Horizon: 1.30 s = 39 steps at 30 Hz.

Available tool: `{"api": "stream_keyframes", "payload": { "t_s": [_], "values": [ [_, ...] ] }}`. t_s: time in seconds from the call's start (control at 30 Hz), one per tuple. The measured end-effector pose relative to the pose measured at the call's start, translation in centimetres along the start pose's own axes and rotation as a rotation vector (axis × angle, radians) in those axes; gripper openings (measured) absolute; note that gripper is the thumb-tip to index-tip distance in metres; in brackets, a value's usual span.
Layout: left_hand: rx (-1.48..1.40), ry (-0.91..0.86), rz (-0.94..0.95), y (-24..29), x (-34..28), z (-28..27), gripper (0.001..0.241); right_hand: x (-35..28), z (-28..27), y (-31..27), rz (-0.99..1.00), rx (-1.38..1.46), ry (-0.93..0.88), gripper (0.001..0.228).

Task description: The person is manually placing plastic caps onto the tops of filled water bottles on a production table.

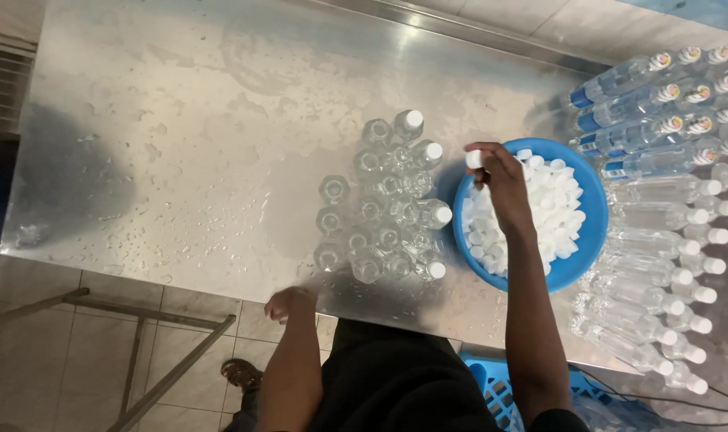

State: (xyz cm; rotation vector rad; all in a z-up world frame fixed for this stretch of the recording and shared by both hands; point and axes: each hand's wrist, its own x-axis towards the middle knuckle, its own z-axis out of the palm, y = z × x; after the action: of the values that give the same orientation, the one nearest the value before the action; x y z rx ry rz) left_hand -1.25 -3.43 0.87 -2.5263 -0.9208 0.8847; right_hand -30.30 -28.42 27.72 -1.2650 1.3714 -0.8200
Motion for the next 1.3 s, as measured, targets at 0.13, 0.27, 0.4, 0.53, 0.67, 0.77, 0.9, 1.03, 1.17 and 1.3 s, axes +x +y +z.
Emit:
{"api": "stream_keyframes", "payload": {
  "t_s": [0.13, 0.27, 0.4, 0.53, 0.67, 0.77, 0.9, 1.03, 1.17, 1.3],
  "values": [
    [-0.798, 0.152, -0.148, -1.4, -2.7, -1.7, 0.050, 3.2, 5.9, -2.2, -0.094, -0.213, -0.299, 0.033],
    [-0.714, 0.085, -0.070, -2.1, -3.1, -3.2, 0.042, 5.4, 10.2, -3.4, -0.378, -0.624, -0.286, 0.041],
    [-0.625, -0.003, -0.030, -2.2, -3.0, -3.2, 0.045, 8.3, 11.8, 0.4, -0.607, -1.217, -0.367, 0.043],
    [-0.611, 0.060, -0.038, -1.7, -1.5, -1.0, 0.040, 10.0, 12.2, 0.4, -0.571, -1.165, -0.471, 0.036],
    [-0.741, 0.120, -0.105, -1.5, -0.8, -0.1, 0.047, 11.4, 11.9, -0.6, -0.423, -0.990, -0.612, 0.035],
    [-0.804, 0.150, -0.123, -0.9, -0.9, 0.1, 0.055, 12.4, 11.4, -1.1, -0.343, -0.899, -0.663, 0.037],
    [-0.772, 0.160, -0.123, -0.7, -1.0, -1.2, 0.058, 12.8, 11.6, -0.5, -0.341, -0.889, -0.653, 0.035],
    [-0.744, 0.156, -0.138, -0.7, -1.7, -1.9, 0.060, 13.3, 11.6, -0.3, -0.349, -0.894, -0.653, 0.033],
    [-0.734, 0.151, -0.148, -0.2, -2.3, -3.2, 0.063, 14.1, 12.0, -0.5, -0.374, -0.893, -0.647, 0.031],
    [-0.524, 0.104, -0.070, -1.8, -3.9, -4.0, 0.050, 12.4, 9.9, -0.6, -0.440, -0.937, -0.576, 0.036]
  ]
}}
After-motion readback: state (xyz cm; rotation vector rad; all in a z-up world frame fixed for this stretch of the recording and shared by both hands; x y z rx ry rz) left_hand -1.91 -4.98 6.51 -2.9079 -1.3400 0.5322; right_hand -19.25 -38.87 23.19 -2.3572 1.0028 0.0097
